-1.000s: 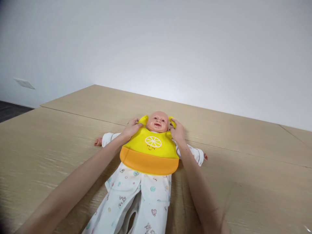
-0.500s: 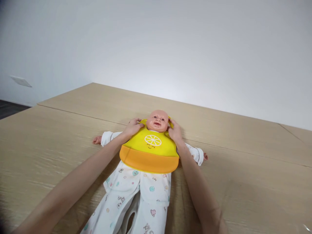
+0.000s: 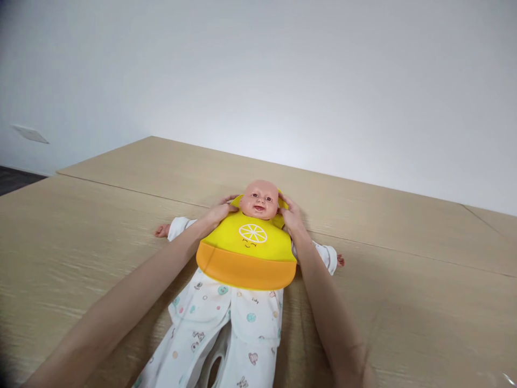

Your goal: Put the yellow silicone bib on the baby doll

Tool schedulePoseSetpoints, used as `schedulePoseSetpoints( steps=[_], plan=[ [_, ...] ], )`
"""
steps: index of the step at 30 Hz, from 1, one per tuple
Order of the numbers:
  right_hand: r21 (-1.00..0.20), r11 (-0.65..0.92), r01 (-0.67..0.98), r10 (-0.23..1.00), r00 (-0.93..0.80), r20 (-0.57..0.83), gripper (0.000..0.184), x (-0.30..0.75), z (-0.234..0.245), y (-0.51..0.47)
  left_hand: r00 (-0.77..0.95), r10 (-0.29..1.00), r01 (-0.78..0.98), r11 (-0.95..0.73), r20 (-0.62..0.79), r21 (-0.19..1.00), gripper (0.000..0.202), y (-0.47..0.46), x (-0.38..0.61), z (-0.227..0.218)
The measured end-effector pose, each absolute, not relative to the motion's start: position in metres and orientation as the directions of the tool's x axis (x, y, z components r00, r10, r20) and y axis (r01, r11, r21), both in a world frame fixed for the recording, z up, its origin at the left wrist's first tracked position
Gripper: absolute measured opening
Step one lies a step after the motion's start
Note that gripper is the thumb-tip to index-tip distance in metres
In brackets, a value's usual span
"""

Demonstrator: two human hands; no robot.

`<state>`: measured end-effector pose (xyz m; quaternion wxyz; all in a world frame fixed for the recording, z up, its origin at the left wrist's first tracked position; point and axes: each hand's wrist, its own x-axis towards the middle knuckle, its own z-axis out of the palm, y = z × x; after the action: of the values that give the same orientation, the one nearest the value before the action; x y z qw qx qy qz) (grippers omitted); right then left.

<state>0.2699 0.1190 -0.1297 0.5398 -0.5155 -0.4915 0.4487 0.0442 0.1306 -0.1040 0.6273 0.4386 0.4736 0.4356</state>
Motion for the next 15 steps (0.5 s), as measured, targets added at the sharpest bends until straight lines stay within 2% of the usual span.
schedulePoseSetpoints(
  steps=[4,7,11,13,15],
  plan=[
    [-0.992,0.098,-0.078,0.99,0.113,0.089,0.065,0.268,-0.127,0.119,0.18,0.977,-0.149,0.144,-0.117,0.978,0.076,0.128,0.042,-0.102],
    [-0.985,0.107,-0.133,0.993,0.056,0.1,0.063,0.268,-0.129,0.121,0.208,0.973,-0.153,0.132,-0.099,0.979,0.068,0.128,0.043,-0.101],
    [-0.973,0.062,-0.222,0.998,0.0,0.064,0.055,0.264,-0.131,0.125,0.228,0.957,-0.214,0.229,-0.179,0.95,0.058,0.129,0.045,-0.101],
    [-0.974,0.034,-0.224,0.999,0.008,0.034,0.049,0.262,-0.129,0.127,0.255,0.948,-0.261,0.258,-0.191,0.93,0.058,0.129,0.046,-0.101],
    [-0.99,0.048,-0.13,0.999,0.004,0.048,0.04,0.258,-0.125,0.13,0.288,0.943,-0.306,0.253,-0.164,0.918,0.059,0.129,0.047,-0.102]
  ],
)
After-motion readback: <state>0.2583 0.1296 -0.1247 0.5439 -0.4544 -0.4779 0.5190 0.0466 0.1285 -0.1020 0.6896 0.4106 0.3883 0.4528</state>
